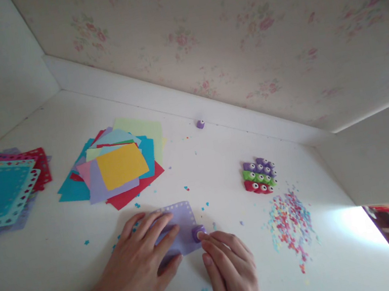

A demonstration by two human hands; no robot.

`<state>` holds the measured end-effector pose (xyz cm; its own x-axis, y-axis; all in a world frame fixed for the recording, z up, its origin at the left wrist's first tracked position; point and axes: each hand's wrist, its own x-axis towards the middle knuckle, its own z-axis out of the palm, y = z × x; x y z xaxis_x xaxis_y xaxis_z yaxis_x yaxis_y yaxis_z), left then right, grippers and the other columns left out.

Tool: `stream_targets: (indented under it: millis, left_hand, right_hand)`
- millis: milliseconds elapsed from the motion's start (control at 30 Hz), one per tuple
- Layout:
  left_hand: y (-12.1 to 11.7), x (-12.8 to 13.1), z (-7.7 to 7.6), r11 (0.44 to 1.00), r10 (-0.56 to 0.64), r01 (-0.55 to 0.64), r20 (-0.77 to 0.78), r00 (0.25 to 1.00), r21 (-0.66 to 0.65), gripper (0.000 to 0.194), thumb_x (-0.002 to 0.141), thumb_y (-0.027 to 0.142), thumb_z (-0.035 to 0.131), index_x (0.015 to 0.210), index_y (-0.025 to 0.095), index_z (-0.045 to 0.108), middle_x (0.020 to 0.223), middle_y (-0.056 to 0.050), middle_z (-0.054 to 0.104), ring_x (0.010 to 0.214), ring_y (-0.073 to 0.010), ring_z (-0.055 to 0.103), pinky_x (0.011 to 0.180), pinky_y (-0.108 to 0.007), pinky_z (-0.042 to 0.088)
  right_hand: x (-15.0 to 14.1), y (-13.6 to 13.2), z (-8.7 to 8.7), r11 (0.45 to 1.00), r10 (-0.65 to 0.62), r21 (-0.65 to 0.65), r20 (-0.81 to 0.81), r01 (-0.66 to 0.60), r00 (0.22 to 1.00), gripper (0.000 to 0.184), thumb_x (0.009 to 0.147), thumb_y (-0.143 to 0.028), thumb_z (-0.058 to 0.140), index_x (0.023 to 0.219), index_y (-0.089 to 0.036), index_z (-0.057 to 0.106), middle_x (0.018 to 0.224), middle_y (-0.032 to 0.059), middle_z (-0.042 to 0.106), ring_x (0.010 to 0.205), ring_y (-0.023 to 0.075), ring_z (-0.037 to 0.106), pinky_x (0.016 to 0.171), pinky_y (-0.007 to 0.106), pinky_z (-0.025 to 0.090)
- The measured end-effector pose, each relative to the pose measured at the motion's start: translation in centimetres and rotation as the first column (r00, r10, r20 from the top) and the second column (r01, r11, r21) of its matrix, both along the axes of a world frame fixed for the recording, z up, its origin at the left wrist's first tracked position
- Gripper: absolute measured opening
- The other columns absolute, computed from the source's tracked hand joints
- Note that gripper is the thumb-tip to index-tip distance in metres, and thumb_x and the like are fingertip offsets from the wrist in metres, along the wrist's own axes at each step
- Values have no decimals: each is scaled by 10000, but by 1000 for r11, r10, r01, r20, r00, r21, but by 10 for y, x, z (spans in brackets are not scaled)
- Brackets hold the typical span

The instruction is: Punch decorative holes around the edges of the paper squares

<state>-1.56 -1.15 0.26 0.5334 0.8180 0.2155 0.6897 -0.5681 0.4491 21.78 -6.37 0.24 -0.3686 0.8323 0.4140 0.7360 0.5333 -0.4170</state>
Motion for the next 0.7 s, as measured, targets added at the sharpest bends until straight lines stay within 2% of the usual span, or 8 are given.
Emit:
stream_targets:
  millis: [167,367,467,600,700]
  left_hand:
    - [-1,1,0,1000,-4,4,14,1000,30,313,946,384,538,1199,227,634,1315,-67,621,1245,-281,517,1083,-522,292]
    - [-3,3,-1,992,-97,93,44,994,84,264,970,314,517,1189,219,630,1308,-46,632,1261,-248,517,1115,-479,301]
    - [-2,4,-2,995,-84,81,51,995,54,258,951,313,542,1174,221,635,1293,-45,637,1251,-248,524,1111,-478,328]
    - [-1,6,-1,997,-68,66,58,996,48,259,928,298,567,1169,234,636,1287,-38,639,1245,-249,526,1103,-489,352]
    - [-1,6,0,997,-60,56,65,996,55,261,905,283,591,1158,239,638,1266,-33,645,1219,-248,541,1090,-484,374]
  right_hand:
    - [-5,3,2,1000,-3,-15,-29,2,1000,401,879,16,503,1227,-165,588,1178,112,697,911,225,616,758,384,552]
    - [-17,11,0,999,-30,27,-75,32,997,389,893,51,493,1226,-130,580,1021,110,720,790,190,574,657,326,521]
    - [-21,13,-3,997,-56,43,-64,59,996,333,905,32,515,1189,-126,587,925,104,708,751,188,560,632,321,500]
    - [-25,16,-5,993,-108,49,-49,110,993,209,928,-7,526,1043,-160,610,791,69,667,658,173,525,576,308,454]
    - [-25,17,-5,991,-124,48,-55,126,991,187,939,-26,524,1027,-170,606,782,62,663,649,168,527,577,304,452]
